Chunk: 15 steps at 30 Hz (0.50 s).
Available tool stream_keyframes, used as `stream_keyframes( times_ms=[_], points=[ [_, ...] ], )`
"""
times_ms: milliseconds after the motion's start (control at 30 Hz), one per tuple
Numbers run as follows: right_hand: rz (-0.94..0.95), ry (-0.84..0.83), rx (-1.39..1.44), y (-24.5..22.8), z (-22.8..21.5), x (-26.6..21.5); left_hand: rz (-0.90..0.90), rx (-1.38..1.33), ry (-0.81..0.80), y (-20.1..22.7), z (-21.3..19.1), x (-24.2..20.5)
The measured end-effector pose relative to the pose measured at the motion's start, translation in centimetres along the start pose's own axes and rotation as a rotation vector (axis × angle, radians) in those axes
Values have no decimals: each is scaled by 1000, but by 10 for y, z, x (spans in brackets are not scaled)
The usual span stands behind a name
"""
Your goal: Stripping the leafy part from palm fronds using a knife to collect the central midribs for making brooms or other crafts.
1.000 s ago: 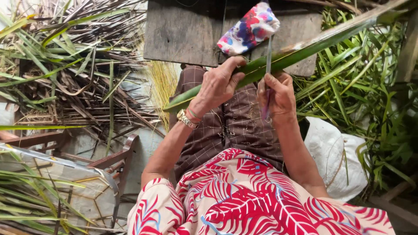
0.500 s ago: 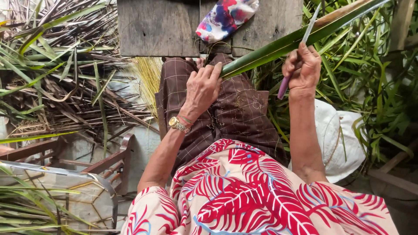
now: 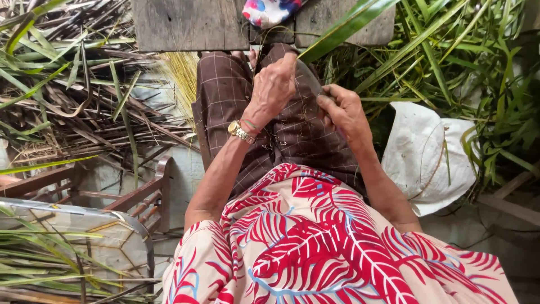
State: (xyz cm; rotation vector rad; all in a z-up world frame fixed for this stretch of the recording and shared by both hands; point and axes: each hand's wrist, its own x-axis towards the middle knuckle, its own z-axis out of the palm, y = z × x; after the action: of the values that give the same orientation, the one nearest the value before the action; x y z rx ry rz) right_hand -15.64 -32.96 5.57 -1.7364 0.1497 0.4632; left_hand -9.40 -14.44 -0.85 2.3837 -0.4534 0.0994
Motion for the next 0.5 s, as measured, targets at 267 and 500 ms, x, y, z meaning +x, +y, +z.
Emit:
stream_keyframes(
  times_ms=[267,500],
  points=[
    [23,10,19,1,-1,-1,3,-50,-12,0,1,0],
    [-1,6,37,3,-1,-2,5,-41,-38,1,0,2]
  ],
)
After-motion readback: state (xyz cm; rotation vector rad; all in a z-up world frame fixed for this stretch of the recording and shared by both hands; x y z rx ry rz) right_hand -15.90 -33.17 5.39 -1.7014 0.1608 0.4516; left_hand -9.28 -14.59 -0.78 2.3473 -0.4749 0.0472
